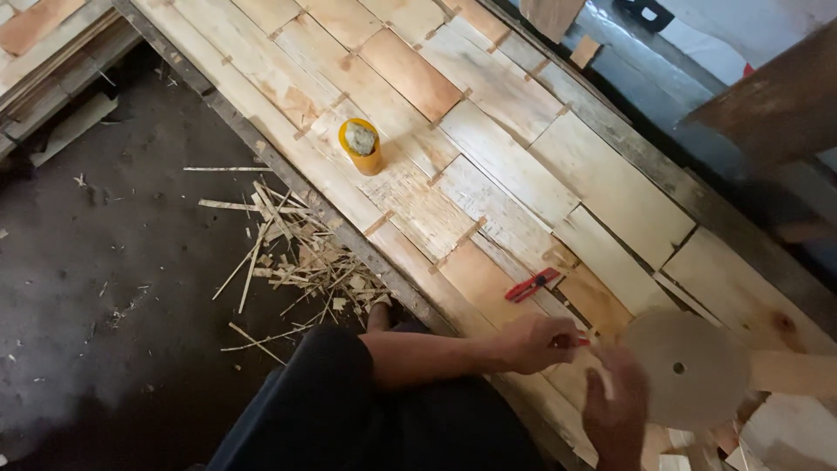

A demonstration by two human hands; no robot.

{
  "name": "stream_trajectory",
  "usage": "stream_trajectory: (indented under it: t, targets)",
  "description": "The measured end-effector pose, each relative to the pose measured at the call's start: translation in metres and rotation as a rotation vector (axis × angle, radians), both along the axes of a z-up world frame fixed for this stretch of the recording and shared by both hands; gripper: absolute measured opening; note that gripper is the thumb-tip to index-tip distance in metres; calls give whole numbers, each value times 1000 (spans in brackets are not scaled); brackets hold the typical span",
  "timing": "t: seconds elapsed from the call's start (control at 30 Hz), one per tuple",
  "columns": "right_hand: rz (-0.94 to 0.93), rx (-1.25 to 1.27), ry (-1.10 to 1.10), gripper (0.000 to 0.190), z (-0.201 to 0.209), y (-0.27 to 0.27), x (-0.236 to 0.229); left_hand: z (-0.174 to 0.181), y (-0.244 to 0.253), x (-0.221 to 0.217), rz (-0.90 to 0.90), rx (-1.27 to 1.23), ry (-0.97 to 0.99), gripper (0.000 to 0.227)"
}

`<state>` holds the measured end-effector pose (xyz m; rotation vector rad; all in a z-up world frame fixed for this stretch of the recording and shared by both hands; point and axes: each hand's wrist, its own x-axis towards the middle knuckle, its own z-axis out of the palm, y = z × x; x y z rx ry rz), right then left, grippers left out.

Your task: Assembling and gluing together thin wood slats on a workbench to form a panel.

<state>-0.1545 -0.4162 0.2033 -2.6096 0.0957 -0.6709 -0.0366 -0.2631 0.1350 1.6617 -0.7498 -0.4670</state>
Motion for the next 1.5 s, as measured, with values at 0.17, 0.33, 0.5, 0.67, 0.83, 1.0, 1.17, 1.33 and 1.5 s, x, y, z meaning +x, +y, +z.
stream_trajectory:
  t: [0.17, 0.33, 0.5, 0.67, 0.83, 1.0, 1.17, 1.33, 1.5]
  targets:
    - [61, 185, 171, 23, -2, 9, 14, 14, 6, 2, -65, -21, -17, 26]
    - [72, 262, 204, 20, -4, 7, 15, 9, 8, -1, -69, 18, -30, 27]
    - [104, 320, 130, 11, 2, 11, 16, 10, 5, -3, -15, 97, 0, 33]
    - [57, 296, 110, 8, -7, 7, 11, 13, 3, -2, -48, 42, 58, 33]
    - [-1, 349, 102, 8, -6, 12, 8, 13, -5, -2, -87, 51, 198, 39]
    - [-58, 449, 105, 6, -9, 10, 6, -24, -21, -3, -50, -208, 264, 28]
    - [-64, 396, 90, 7, -20, 2, 5, 37, -3, -3, -24, 76, 90, 31]
    - [-126, 349, 58, 8, -41, 0, 3, 22, -18, -6, -13, 32, -46, 36]
    - [-125, 795, -81, 7, -91, -12, 6, 7, -32, -12, 19, -42, 73, 28]
